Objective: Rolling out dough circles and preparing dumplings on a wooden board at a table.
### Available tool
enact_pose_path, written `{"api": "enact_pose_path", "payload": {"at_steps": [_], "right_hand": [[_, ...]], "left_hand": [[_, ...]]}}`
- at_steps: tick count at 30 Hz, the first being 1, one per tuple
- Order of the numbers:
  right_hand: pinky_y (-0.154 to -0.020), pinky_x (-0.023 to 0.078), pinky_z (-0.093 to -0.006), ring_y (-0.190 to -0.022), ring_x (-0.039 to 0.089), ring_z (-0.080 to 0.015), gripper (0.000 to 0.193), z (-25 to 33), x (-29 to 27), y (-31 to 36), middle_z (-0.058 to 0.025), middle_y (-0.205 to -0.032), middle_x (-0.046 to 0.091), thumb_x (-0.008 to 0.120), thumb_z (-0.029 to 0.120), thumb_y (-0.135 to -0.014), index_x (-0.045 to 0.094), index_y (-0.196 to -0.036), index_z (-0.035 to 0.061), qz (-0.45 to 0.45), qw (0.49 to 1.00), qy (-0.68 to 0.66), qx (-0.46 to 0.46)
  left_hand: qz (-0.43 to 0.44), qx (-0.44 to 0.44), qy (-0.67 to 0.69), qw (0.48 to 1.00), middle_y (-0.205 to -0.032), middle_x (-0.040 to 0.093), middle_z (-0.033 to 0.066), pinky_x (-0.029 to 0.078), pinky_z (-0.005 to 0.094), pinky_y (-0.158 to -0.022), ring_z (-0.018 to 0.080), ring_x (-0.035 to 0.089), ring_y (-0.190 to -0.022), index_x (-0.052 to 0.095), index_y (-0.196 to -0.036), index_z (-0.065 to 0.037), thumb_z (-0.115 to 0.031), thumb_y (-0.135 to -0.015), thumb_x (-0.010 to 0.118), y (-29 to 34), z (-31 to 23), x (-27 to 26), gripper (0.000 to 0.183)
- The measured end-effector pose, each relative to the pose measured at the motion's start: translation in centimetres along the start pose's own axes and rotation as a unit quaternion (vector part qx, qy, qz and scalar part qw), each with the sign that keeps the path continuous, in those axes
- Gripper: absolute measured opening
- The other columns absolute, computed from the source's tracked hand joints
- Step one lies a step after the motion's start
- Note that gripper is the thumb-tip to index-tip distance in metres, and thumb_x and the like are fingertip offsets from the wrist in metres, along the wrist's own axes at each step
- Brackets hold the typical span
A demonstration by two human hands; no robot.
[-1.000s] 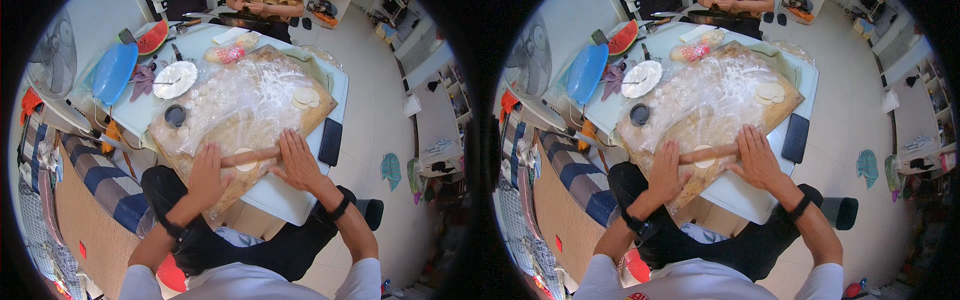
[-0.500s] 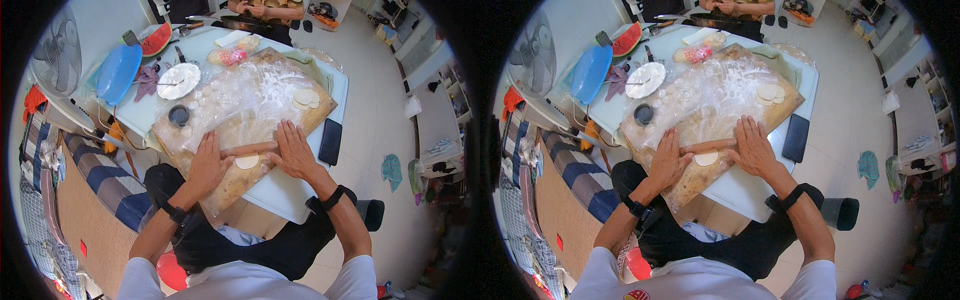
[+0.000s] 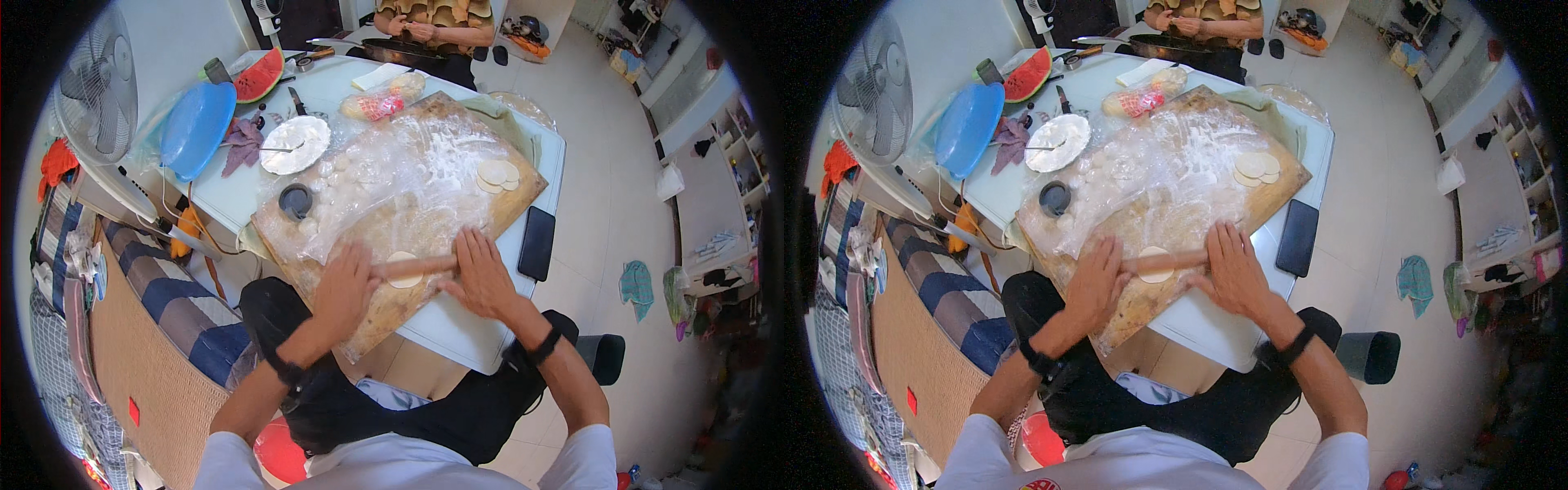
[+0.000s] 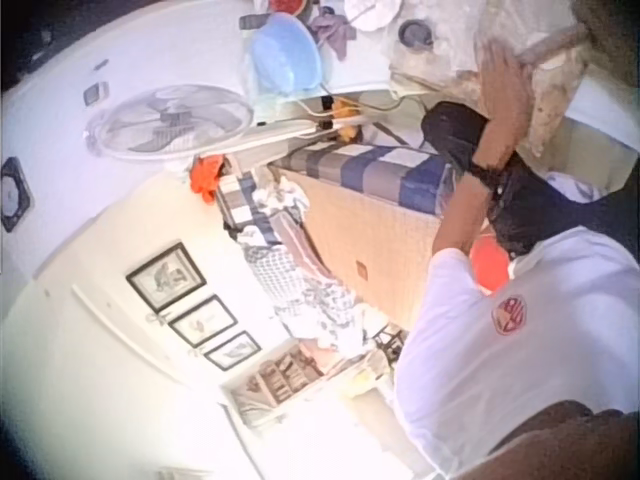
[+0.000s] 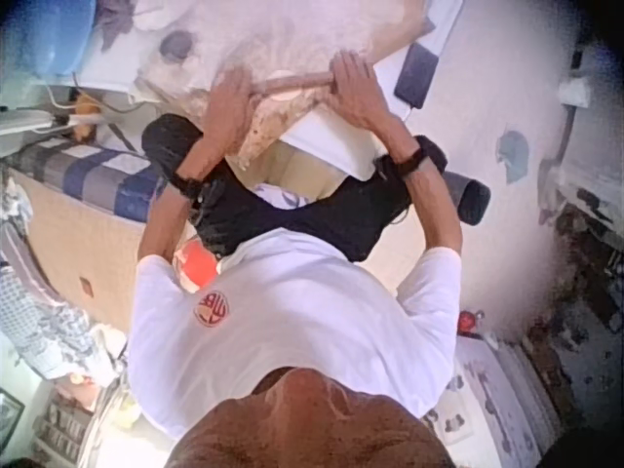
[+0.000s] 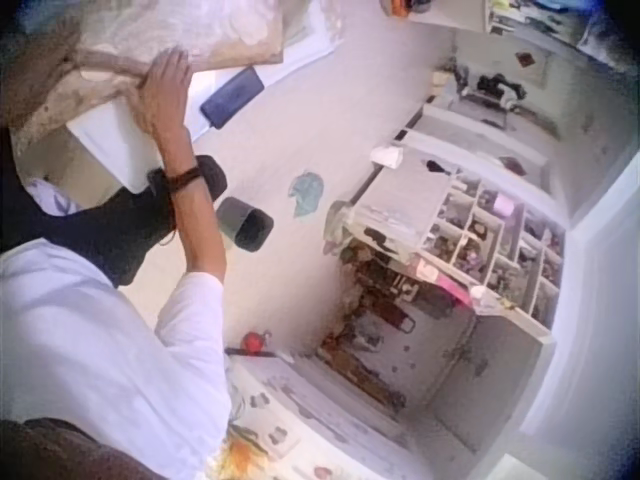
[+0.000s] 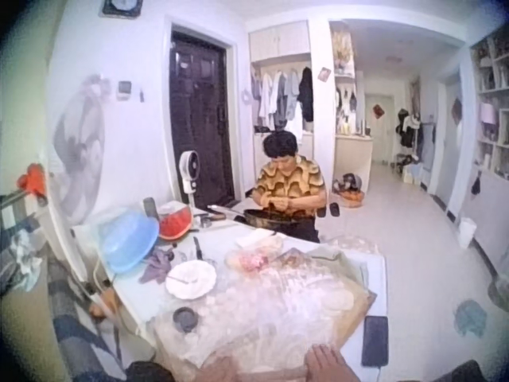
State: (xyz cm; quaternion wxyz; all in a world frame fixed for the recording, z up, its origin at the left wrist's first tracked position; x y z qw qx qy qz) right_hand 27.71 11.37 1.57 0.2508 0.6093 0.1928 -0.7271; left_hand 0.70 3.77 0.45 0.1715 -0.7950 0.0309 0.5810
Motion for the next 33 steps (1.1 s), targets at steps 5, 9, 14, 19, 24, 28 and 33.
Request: {"api": "enact_pose_path", "payload": {"at_steps": [5,9,14,19,24,28,33], "right_hand": [[-0.128,0.018,-0.0569,-0.154,0.026,-0.0482,0.089,2.0,-0.7,5.3,-0.0335,-0.162,0.031,0.056,0.056,-0.102,0.032,-0.155,-0.0115,0.025,0.999,-0.001,-0.043],[-0.128,0.02,-0.0569,-0.154,0.028,-0.0477,0.084,2.5,-1.7,5.5,-0.0317,-0.162,0.033,0.06,0.05,-0.102,0.033,-0.156,-0.0092,-0.009,0.999,-0.027,-0.043],[-0.126,0.024,-0.0567,-0.152,0.032,-0.0473,0.074,5.2,-1.8,3.3,-0.0311,-0.161,0.036,0.066,0.036,-0.099,0.039,-0.153,-0.0076,-0.162,0.967,-0.188,-0.062],[-0.125,0.025,-0.0571,-0.15,0.034,-0.0477,0.077,9.5,2.1,-0.1,-0.032,-0.159,0.038,0.062,0.045,-0.101,0.04,-0.152,-0.0078,-0.058,0.993,-0.052,-0.084],[-0.126,0.025,-0.0557,-0.151,0.033,-0.0476,0.082,11.6,1.9,1.3,-0.033,-0.159,0.037,0.066,0.048,-0.096,0.04,-0.152,-0.0051,-0.044,0.99,-0.048,-0.127],[-0.124,0.027,-0.0546,-0.149,0.037,-0.0437,0.078,11.6,0.9,2.9,-0.0294,-0.157,0.041,0.065,0.049,-0.097,0.043,-0.149,-0.0045,0.004,0.985,-0.019,-0.172],[-0.122,0.034,-0.0515,-0.143,0.046,-0.0399,0.06,10.5,2.6,3.8,-0.0236,-0.151,0.05,0.072,0.032,-0.092,0.053,-0.139,-0.0001,-0.033,0.974,0.0,-0.226]], "left_hand": [[0.027,-0.005,0.085,0.996,-0.128,0.062,0.0218,0.048,0.0479,-0.101,0.0422,0.058,-0.12,0.06,-0.137,-0.001,-0.002,-0.087,0.067,4.2,-1.0,-1.0,0.05],[-0.001,-0.032,0.107,0.994,-0.118,0.065,0.0207,0.051,0.0488,-0.095,0.0412,0.062,-0.11,0.064,-0.13,-0.002,0.005,-0.08,0.066,4.3,-0.3,-3.0,0.051],[-0.131,-0.061,0.116,0.983,-0.109,0.068,0.0167,0.054,0.0456,-0.089,0.0378,0.065,-0.101,0.066,-0.129,-0.003,0.003,-0.084,0.063,4.2,1.3,-6.5,0.045],[-0.209,-0.096,0.157,0.96,-0.113,0.069,0.0201,0.056,0.0406,-0.09,0.0358,0.069,-0.103,0.065,-0.129,0.002,0.01,-0.088,0.065,5.1,4.1,-8.1,0.042],[-0.228,-0.113,0.152,0.955,-0.113,0.066,0.0191,0.056,0.0363,-0.089,0.0304,0.069,-0.099,0.063,-0.138,0.0,0.015,-0.091,0.063,6.3,5.8,-9.1,0.05],[-0.236,-0.121,0.131,0.955,-0.112,0.066,0.0188,0.055,0.036,-0.088,0.0295,0.068,-0.099,0.062,-0.14,-0.001,0.012,-0.093,0.064,6.6,7.0,-9.0,0.049],[-0.232,-0.134,0.155,0.951,-0.111,0.065,0.0175,0.055,0.0349,-0.088,0.028,0.066,-0.098,0.062,-0.141,-0.001,0.011,-0.095,0.063,6.5,7.3,-8.8,0.047]]}}
Point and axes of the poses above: each hand's wrist, its own y-axis away from the middle knuckle, its own x-axis out of the palm, z = x × y, the point moved 3 cm from there along -y, towards the middle knuckle
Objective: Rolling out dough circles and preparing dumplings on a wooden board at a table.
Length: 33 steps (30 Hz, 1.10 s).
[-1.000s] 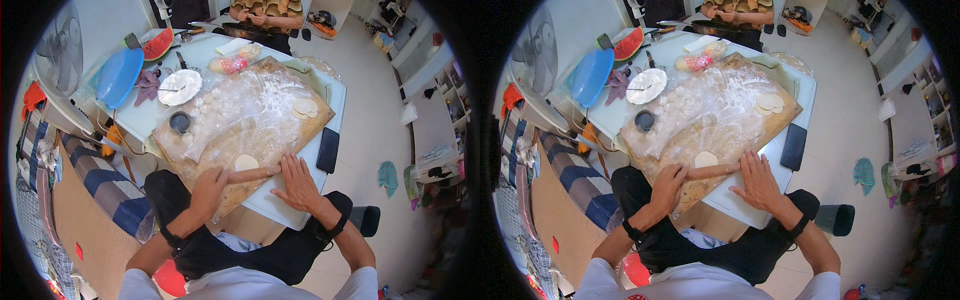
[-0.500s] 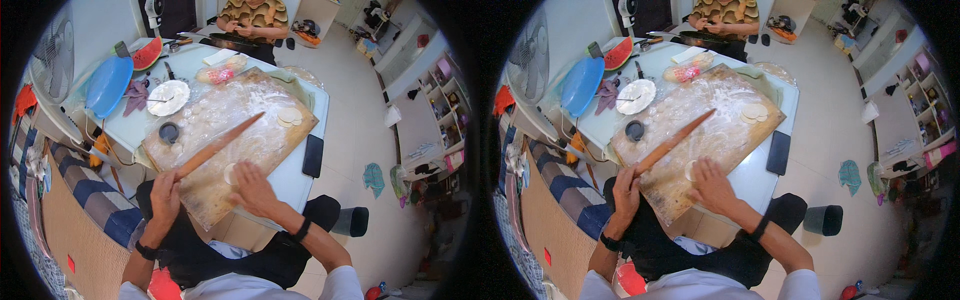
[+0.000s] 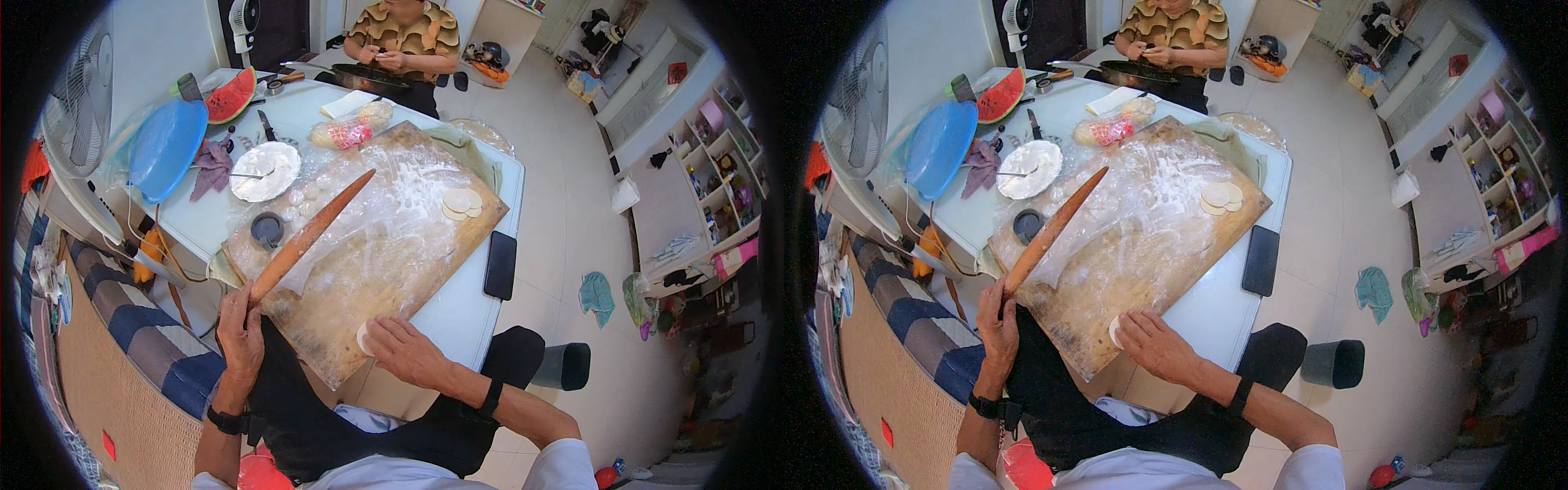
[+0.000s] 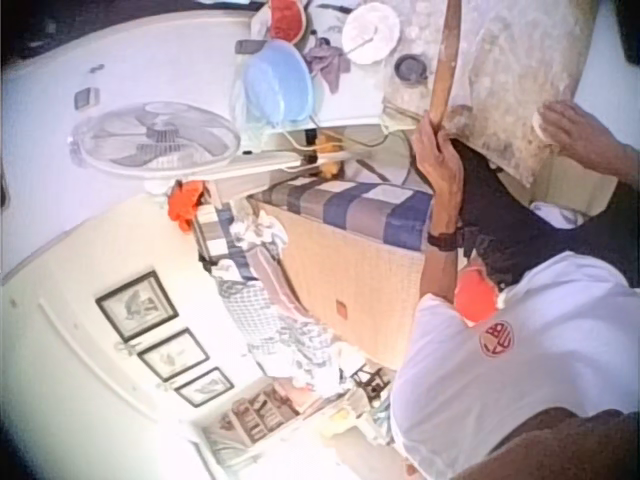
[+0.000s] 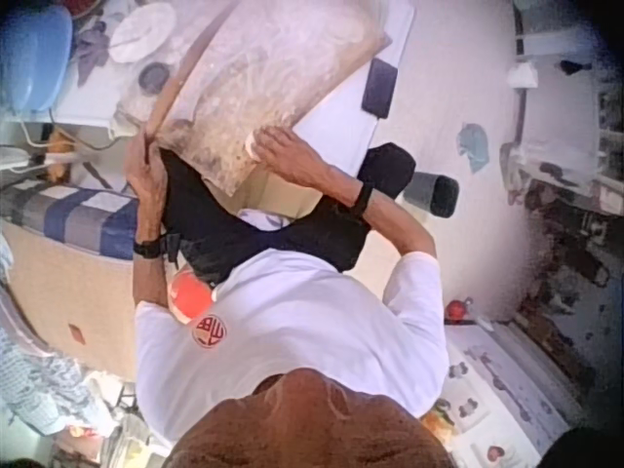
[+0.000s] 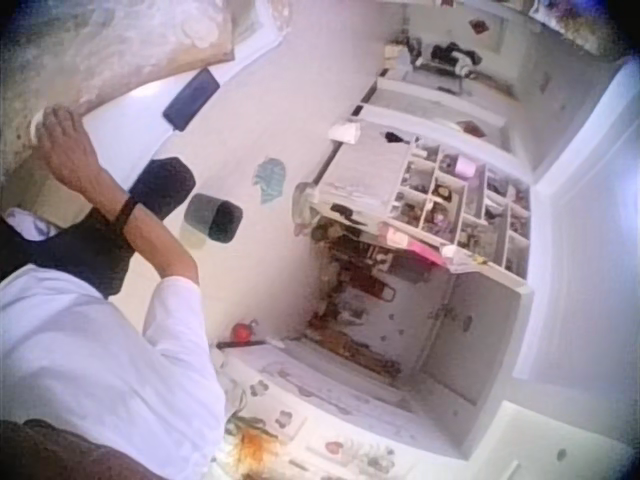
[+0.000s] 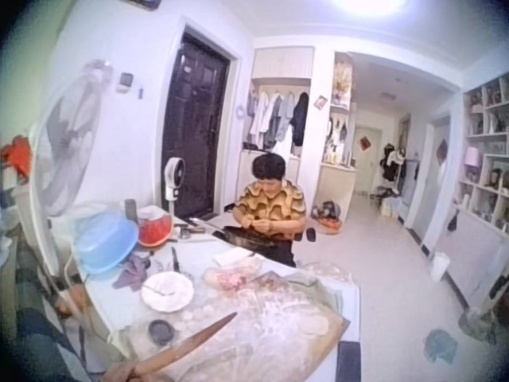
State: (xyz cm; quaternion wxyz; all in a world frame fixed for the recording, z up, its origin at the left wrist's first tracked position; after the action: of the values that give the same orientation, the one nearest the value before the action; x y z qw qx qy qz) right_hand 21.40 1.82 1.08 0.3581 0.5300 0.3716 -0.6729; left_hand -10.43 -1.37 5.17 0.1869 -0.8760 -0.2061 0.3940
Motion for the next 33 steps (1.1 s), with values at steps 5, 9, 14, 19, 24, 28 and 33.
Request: {"api": "enact_pose_path", "payload": {"at_steps": [5,9,14,19,24,28,33], "right_hand": [[-0.114,0.044,-0.0472,-0.132,0.056,-0.0343,0.045,0.2,-0.1,-0.1,-0.0169,-0.136,0.062,0.07,0.014,-0.083,0.064,-0.125,0.0015,-0.074,0.995,-0.021,-0.064],[-0.102,0.052,-0.0465,-0.117,0.065,-0.0317,0.031,-0.7,-0.6,-0.3,-0.0173,-0.118,0.069,0.069,0.013,-0.09,0.067,-0.119,0.0027,-0.146,0.982,-0.116,-0.002],[-0.077,0.055,-0.034,-0.084,0.069,-0.0193,0.021,-6.8,-3.4,-0.4,-0.0163,-0.097,0.075,0.065,0.013,-0.103,0.07,-0.118,-0.0004,-0.191,0.843,-0.358,0.352],[-0.078,0.055,-0.0339,-0.084,0.069,-0.019,0.023,-16.4,-9.1,-0.8,-0.0171,-0.101,0.076,0.065,0.015,-0.104,0.07,-0.12,-0.0014,-0.294,0.867,-0.129,0.381],[-0.093,0.055,-0.0478,-0.105,0.07,-0.04,0.025,-22.2,-10.1,-2.1,-0.0225,-0.112,0.073,0.067,0.008,-0.098,0.069,-0.122,0.0028,-0.346,0.904,0.042,0.247],[-0.097,0.053,-0.0481,-0.111,0.065,-0.0396,0.025,-18.6,-5.5,-5.3,-0.019,-0.114,0.071,0.065,0.005,-0.093,0.067,-0.117,0.0023,-0.262,0.949,-0.033,0.174],[-0.098,0.053,-0.0468,-0.113,0.063,-0.0368,0.021,-11.9,-1.5,-11.7,-0.0158,-0.118,0.07,0.069,0.004,-0.088,0.07,-0.109,0.0035,-0.156,0.98,-0.091,0.08]], "left_hand": [[-0.006,0.011,0.004,1.0,-0.111,0.065,0.0171,0.054,0.0343,-0.088,0.0276,0.066,-0.097,0.062,-0.14,0.001,0.011,-0.095,0.063,-0.1,-0.2,-0.2,0.047],[-0.001,-0.017,0.025,1.0,-0.111,0.065,0.0171,0.054,0.0339,-0.087,0.0274,0.066,-0.096,0.062,-0.139,0.001,0.011,-0.095,0.063,-0.1,-0.4,-0.2,0.046],[-0.003,0.012,-0.006,1.0,-0.11,0.064,0.0174,0.053,0.0348,-0.086,0.0275,0.064,-0.095,0.062,-0.138,0.001,0.011,-0.094,0.063,-0.7,0.2,-0.9,0.045],[-0.018,0.001,-0.024,1.0,-0.108,0.065,0.017,0.053,0.0357,-0.086,0.0272,0.063,-0.094,0.063,-0.137,0.001,0.009,-0.094,0.064,-1.0,0.9,-1.2,0.044],[-0.034,-0.001,-0.005,0.999,-0.108,0.065,0.0163,0.053,0.0342,-0.086,0.0267,0.064,-0.094,0.064,-0.136,0.002,0.01,-0.094,0.065,-1.3,0.7,-0.5,0.042],[-0.053,0.009,-0.01,0.999,-0.099,0.06,0.0116,0.049,0.0336,-0.082,0.0228,0.059,-0.09,0.063,-0.136,0.002,0.005,-0.097,0.065,-0.9,1.2,-0.5,0.039],[-0.043,-0.012,-0.007,0.999,-0.108,0.065,0.0175,0.053,0.036,-0.086,0.0289,0.064,-0.095,0.063,-0.135,0.005,0.007,-0.095,0.064,-0.9,1.2,-1.0,0.04]]}}
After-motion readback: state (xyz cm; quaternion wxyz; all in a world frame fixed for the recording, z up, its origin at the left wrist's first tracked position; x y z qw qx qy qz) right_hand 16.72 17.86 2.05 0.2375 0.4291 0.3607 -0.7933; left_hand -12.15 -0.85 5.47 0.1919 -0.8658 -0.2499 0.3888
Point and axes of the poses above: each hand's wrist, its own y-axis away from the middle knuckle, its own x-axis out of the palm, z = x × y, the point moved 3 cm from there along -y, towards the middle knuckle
